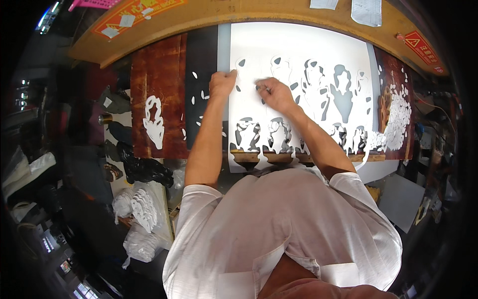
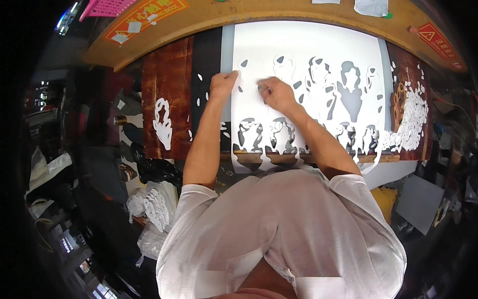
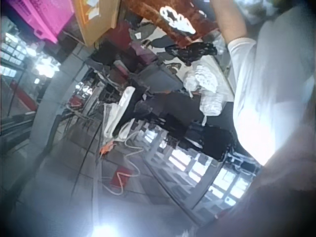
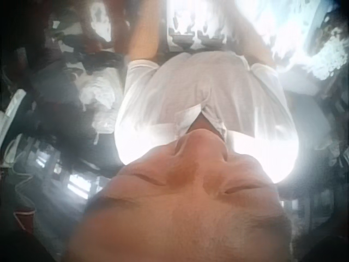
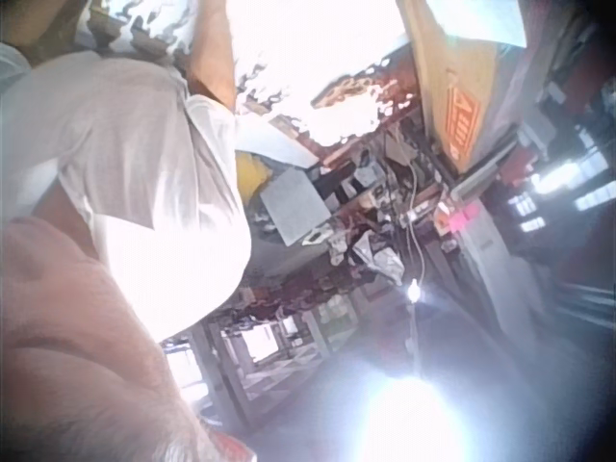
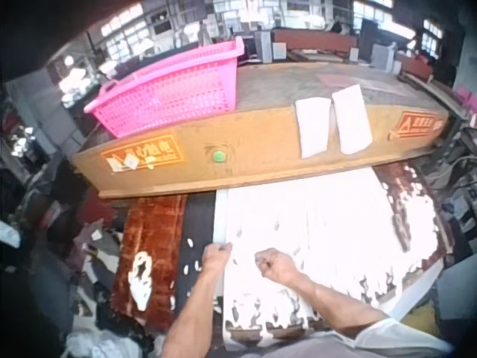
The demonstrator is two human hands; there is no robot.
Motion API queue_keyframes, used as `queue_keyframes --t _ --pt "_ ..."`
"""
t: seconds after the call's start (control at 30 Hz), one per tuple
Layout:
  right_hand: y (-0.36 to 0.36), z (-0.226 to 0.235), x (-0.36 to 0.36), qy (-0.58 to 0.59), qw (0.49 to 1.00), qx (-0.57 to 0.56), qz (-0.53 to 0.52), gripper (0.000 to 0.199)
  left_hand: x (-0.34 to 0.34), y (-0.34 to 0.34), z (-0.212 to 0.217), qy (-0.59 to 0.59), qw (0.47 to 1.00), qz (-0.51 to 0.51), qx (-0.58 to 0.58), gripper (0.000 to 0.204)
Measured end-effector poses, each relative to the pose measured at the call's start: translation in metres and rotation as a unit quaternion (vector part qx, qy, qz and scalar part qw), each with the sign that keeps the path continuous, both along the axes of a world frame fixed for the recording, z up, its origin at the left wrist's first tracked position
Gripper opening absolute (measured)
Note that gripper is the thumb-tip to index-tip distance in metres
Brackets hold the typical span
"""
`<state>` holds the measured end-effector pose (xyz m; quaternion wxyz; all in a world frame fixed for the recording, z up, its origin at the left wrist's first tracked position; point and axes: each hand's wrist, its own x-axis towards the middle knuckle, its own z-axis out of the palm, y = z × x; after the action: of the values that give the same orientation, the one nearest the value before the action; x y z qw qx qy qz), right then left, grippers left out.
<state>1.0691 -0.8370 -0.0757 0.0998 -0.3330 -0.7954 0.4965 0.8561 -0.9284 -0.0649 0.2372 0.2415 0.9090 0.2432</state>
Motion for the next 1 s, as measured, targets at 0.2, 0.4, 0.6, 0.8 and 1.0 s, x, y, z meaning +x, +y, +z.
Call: queue_keyframes --t 0.2,0.4,0.6,0.8,1.0 --pt "0.024 -0.001 -0.02 0.018 0.993 0.059 0.096 0.033 -0.012 0.008 0.003 -0.071 0.996 0.025 0.052 0.045" --pt "0.032 -0.011 -0.057 0.095 0.976 0.169 0.102 0.031 0.006 0.015 -0.001 -0.274 0.925 0.152 0.214 0.028" --pt "0.028 -0.022 -0.054 0.166 0.969 0.159 0.088 0.013 0.007 0.006 -0.01 -0.276 0.925 0.163 0.204 0.02" --pt "0.027 -0.005 -0.059 0.197 0.953 0.158 0.168 0.009 0.008 0.01 -0.009 -0.282 0.919 0.161 0.222 0.021" --pt "0.024 0.006 0.017 0.122 0.922 0.029 0.368 0.01 0.032 -0.04 0.022 -0.346 0.923 0.105 0.133 0.029"
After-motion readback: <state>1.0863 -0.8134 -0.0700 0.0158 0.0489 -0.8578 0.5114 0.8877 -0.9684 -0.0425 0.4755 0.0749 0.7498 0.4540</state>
